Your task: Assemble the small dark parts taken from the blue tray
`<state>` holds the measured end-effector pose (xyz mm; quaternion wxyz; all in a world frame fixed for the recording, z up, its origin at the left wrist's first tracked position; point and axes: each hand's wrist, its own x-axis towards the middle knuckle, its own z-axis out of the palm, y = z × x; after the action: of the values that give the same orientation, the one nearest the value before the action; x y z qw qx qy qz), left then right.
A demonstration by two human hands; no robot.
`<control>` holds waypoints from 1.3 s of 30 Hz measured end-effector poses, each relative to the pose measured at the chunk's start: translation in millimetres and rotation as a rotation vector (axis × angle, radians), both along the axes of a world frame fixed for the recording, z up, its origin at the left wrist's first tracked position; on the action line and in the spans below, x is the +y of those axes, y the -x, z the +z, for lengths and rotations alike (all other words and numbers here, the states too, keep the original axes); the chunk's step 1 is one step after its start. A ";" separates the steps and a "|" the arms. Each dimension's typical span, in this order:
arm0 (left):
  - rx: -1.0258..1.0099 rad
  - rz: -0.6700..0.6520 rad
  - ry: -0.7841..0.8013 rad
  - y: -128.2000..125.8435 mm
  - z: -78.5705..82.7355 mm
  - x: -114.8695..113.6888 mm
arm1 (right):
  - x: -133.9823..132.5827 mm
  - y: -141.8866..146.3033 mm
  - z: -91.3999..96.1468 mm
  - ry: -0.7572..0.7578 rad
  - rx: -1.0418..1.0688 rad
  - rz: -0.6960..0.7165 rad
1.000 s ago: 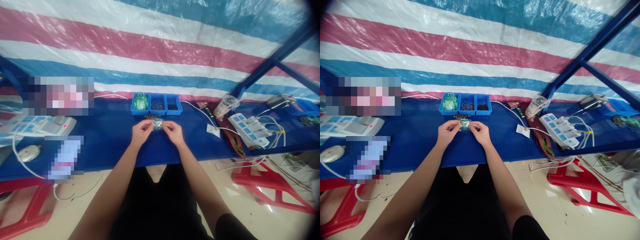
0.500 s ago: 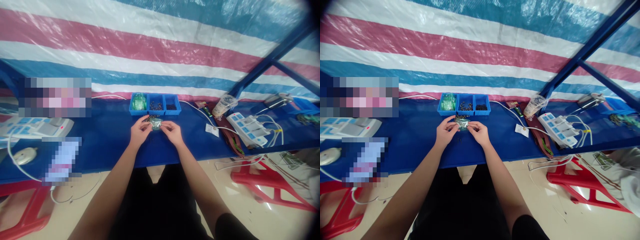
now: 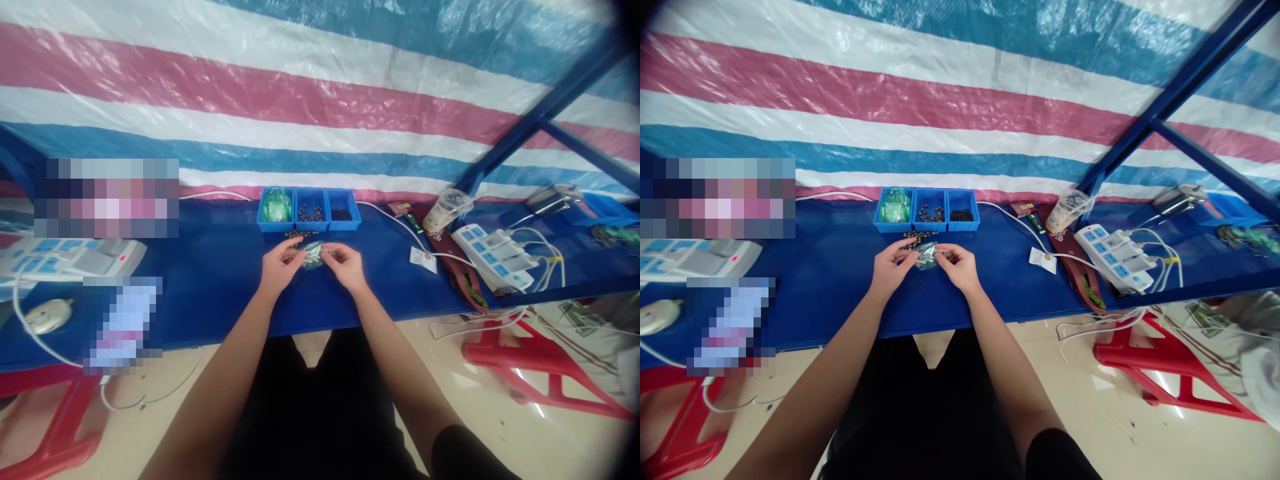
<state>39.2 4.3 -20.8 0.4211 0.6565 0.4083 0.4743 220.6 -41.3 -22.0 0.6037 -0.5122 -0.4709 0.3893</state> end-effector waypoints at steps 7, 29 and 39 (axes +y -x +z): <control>0.167 -0.051 -0.100 0.1 -1.5 -0.7 | -1.0 0.5 1.8 -0.075 0.041 0.030; 0.031 0.036 -0.150 -1.5 -1.2 1.6 | 2.8 2.6 1.8 0.043 0.101 0.021; 0.017 0.005 -0.077 0.9 -2.9 0.4 | 2.4 2.8 2.0 0.024 0.093 -0.005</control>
<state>38.3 4.7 -23.7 0.3909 0.6752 0.3948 0.4852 217.8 -38.9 -20.0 0.6197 -0.5019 -0.4365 0.4166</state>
